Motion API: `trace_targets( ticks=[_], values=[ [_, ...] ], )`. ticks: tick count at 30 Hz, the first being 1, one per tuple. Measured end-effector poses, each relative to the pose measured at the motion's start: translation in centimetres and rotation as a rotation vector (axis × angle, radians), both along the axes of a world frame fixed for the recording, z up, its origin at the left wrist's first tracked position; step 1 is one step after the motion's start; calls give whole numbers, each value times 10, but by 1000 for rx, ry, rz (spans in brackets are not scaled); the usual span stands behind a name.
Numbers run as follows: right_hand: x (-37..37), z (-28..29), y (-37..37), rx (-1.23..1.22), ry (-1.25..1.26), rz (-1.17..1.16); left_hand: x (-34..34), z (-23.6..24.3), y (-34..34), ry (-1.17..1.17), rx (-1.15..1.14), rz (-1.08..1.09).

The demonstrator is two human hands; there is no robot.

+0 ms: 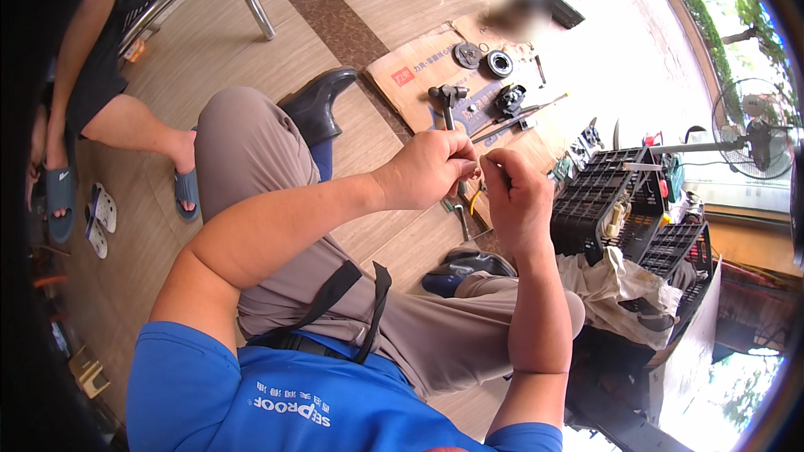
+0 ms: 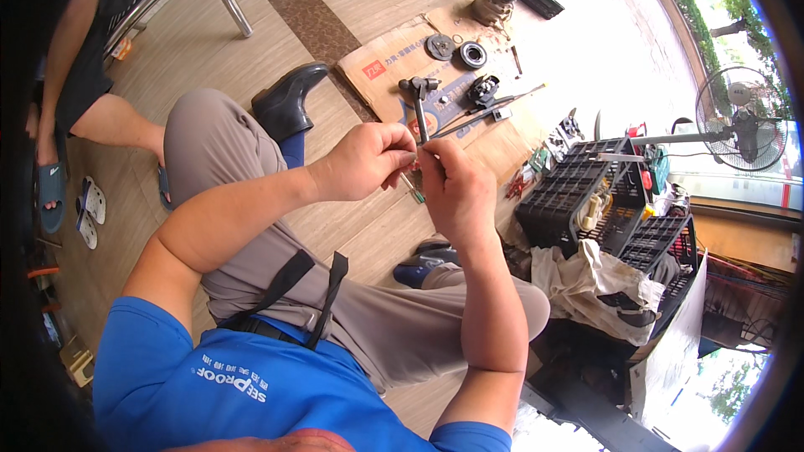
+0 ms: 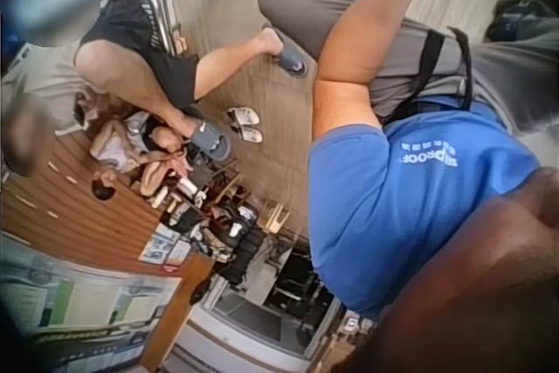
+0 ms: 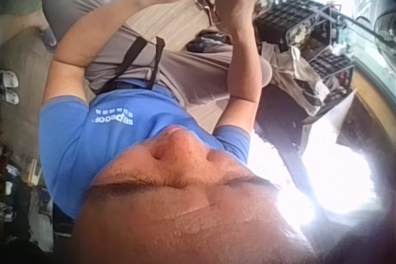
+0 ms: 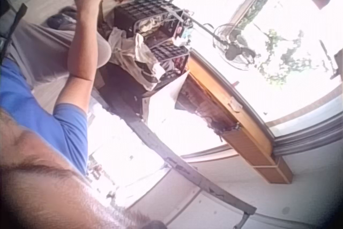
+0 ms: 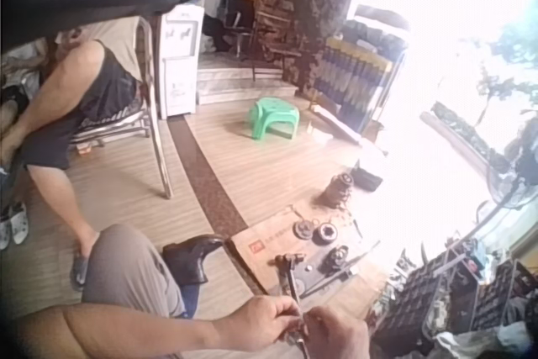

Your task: The person threads a metal rod through a small component and then manipulates a small spring and other hardware pieces to assemble them on the rod by hand.

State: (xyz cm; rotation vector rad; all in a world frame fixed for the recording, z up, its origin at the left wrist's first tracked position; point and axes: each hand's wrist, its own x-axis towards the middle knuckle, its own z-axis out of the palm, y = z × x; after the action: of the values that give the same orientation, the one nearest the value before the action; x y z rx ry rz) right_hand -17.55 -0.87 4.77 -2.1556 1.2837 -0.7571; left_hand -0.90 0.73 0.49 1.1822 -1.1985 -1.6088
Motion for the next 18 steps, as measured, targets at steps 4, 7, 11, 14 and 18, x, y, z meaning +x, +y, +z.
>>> trace_targets(
  ticks=[4, 7, 11, 14, 18],
  values=[
    [-2, -2, -3, 12, 16, -27, -1, -2, 0, 35, -14, 2],
    [-2, -5, -4, 4, -2, -29, -1, -1, 1, 26, -19, -11],
    [-2, -5, -4, 1, -12, -27, 0, 0, 0, -23, -15, -15],
    [-2, -9, -5, 11, -25, -66, 1, 2, 0, 11, -14, -25],
    [-3, -15, -11, 211, -155, -117, 6, 3, -3, 160, 82, -28]
  ],
)
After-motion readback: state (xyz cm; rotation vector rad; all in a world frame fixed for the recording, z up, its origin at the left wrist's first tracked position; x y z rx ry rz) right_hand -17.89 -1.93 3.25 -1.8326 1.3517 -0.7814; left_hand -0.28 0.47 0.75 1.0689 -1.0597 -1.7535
